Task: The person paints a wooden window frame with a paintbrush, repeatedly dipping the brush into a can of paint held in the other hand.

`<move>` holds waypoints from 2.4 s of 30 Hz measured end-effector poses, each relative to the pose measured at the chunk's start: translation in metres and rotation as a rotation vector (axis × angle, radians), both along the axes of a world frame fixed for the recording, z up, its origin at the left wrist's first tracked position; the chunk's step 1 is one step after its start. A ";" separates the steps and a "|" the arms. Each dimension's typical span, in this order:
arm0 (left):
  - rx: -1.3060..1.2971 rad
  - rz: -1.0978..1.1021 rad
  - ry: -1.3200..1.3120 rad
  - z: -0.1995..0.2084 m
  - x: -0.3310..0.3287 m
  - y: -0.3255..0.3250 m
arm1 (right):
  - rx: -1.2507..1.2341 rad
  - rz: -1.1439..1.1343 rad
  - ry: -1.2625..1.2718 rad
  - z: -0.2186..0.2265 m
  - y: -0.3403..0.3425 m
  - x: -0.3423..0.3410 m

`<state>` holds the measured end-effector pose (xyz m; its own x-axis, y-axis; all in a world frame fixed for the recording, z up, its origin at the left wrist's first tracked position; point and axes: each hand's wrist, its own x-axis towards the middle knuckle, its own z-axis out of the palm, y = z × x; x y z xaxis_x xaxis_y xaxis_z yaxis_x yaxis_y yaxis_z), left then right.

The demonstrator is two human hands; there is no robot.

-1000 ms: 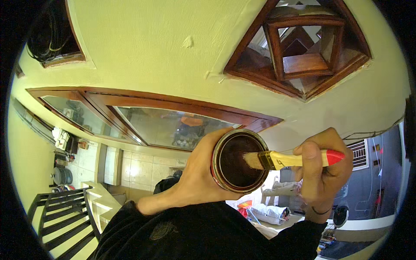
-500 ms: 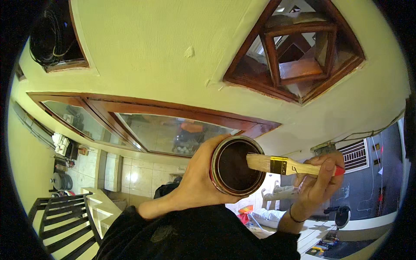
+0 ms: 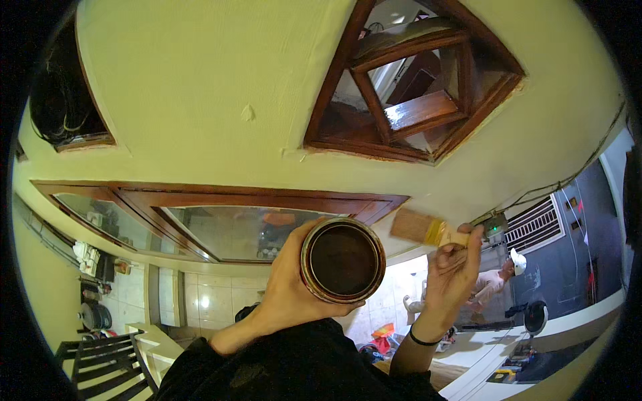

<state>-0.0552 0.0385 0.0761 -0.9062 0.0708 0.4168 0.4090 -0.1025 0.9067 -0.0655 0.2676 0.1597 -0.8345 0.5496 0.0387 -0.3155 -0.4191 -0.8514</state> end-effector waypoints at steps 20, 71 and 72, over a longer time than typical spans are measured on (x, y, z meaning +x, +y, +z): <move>-0.045 0.051 0.004 -0.001 0.017 -0.018 | 2.196 0.172 0.980 0.257 -0.083 -0.081; -0.135 0.003 0.023 -0.002 0.022 0.004 | 2.091 0.447 0.833 0.252 -0.036 -0.069; -0.075 -0.045 0.045 -0.007 0.018 0.004 | 2.119 0.380 0.733 0.255 -0.035 -0.067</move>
<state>-0.0368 0.0422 0.0693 -0.8818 0.1433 0.4493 0.4462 -0.0545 0.8933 -0.1324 0.2330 0.4144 -0.4319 -0.8045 0.4078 -0.8285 0.5325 0.1732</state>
